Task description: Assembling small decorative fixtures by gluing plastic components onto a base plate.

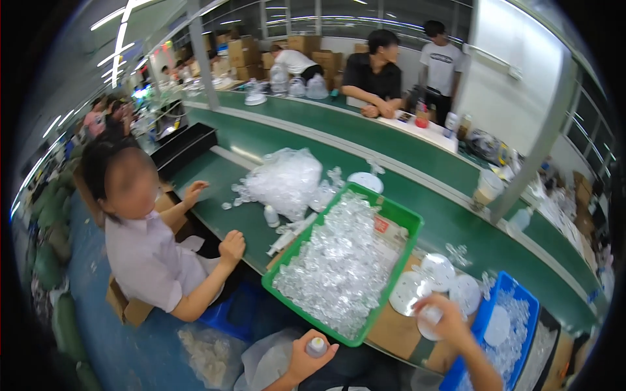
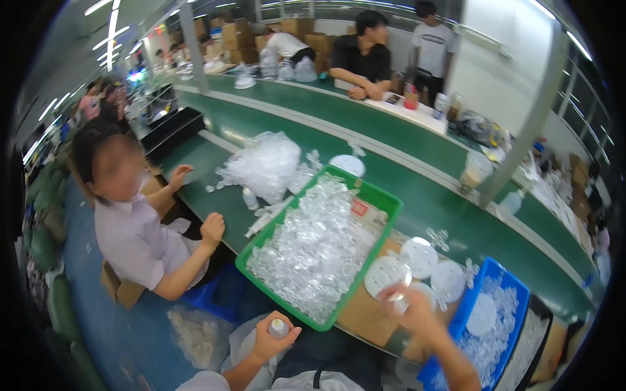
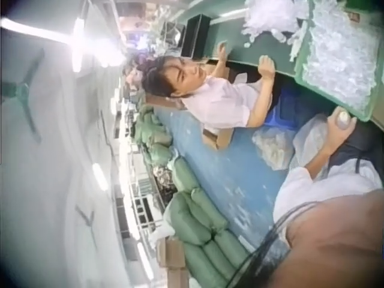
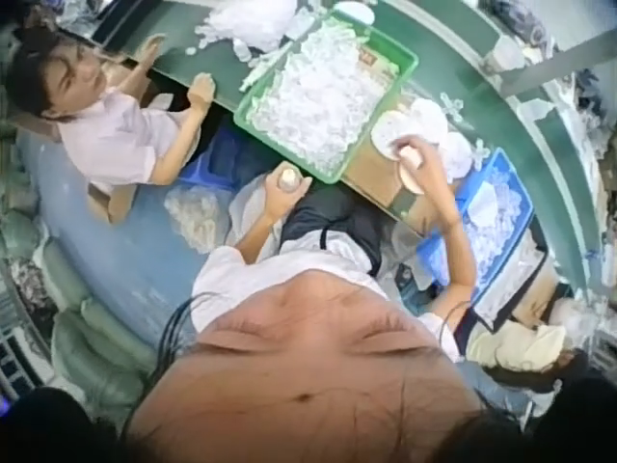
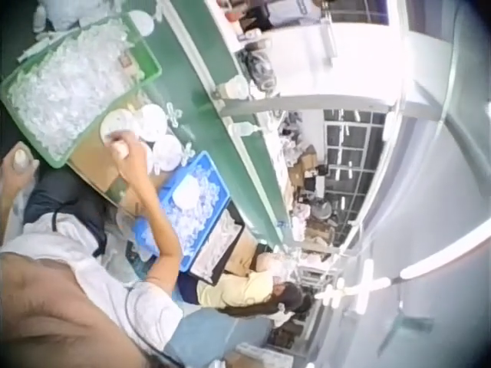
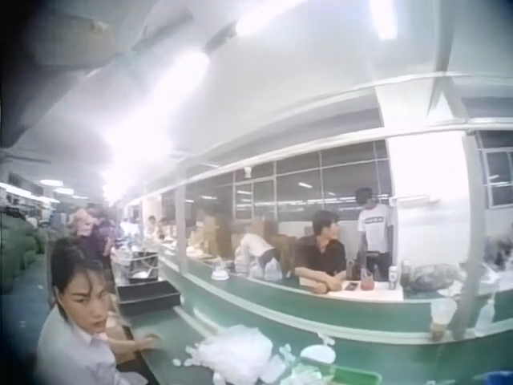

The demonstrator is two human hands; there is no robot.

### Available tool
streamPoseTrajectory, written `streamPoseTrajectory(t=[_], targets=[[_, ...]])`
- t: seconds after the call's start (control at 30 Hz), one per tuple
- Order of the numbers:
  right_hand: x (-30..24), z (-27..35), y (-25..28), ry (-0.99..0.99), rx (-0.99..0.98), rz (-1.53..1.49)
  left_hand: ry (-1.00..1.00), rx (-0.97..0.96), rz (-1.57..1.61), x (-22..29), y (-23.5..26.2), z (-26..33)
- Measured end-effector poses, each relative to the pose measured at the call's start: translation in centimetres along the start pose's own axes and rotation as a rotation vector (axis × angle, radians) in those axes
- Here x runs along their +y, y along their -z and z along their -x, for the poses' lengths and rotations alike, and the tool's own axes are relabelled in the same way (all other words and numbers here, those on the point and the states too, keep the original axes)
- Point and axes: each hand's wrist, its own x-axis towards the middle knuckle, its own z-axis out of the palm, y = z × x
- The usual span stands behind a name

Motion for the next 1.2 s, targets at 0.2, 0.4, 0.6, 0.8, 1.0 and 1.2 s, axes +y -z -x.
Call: streamPoseTrajectory(t=[0.2,0.4,0.6,0.8,1.0,1.2], targets=[[11.7,-25.2,5.8,0.058,0.451,0.434,-0.087,0.190,-0.061,0.8,0.3,-3.2],[26.3,-39.8,4.0,-0.074,0.563,0.733,-0.133,0.360,-0.124,0.0,0.8,-5.7],[27.0,-43.2,3.8,-0.239,0.189,0.663,-0.047,0.443,-0.109,-1.9,1.1,-6.0],[24.2,-40.4,5.1,-0.193,0.371,0.628,-0.004,0.402,-0.144,-1.4,0.9,-5.1],[19.5,-34.7,13.5,-0.023,0.669,0.794,-0.065,0.378,-0.159,1.1,0.8,-3.2],[19.6,-10.2,35.2,0.054,0.724,0.218,-0.118,0.238,-0.087,1.8,-2.5,-1.3]])
